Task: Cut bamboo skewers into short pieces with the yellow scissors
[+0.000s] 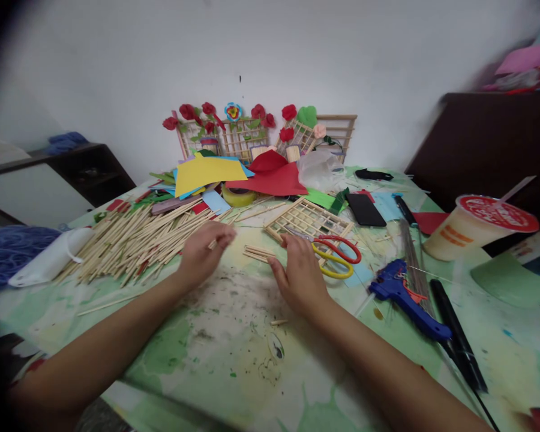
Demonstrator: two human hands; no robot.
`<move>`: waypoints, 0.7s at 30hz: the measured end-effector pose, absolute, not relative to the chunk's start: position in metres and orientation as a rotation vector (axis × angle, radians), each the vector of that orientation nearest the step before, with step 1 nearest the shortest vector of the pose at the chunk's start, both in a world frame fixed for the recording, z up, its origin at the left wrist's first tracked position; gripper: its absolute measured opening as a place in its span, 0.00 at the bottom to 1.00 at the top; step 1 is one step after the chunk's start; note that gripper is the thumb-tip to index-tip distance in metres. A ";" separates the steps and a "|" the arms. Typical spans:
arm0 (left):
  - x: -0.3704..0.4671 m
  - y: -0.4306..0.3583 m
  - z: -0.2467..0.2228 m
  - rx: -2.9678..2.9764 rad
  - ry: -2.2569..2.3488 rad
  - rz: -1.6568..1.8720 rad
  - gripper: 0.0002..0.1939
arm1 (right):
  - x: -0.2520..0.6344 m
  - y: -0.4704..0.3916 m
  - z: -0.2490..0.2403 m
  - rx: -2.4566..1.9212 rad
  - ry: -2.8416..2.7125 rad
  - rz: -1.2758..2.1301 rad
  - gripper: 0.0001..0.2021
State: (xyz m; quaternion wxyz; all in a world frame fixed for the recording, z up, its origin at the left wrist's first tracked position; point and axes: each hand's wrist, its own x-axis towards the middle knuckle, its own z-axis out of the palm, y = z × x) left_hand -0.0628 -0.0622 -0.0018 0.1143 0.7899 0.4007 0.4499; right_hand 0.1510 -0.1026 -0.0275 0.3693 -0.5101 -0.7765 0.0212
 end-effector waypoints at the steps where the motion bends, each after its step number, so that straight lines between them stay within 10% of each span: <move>1: -0.064 -0.063 0.002 2.048 1.200 1.490 0.10 | 0.150 -0.105 -0.026 -1.281 -1.967 0.099 0.18; 7: -0.042 -0.074 -0.009 1.125 0.905 1.242 0.14 | 0.133 -0.120 -0.024 -1.201 -1.936 0.587 0.15; 21: -0.022 -0.094 -0.029 1.210 0.797 1.027 0.12 | 0.123 -0.117 -0.029 -1.217 -1.715 1.185 0.11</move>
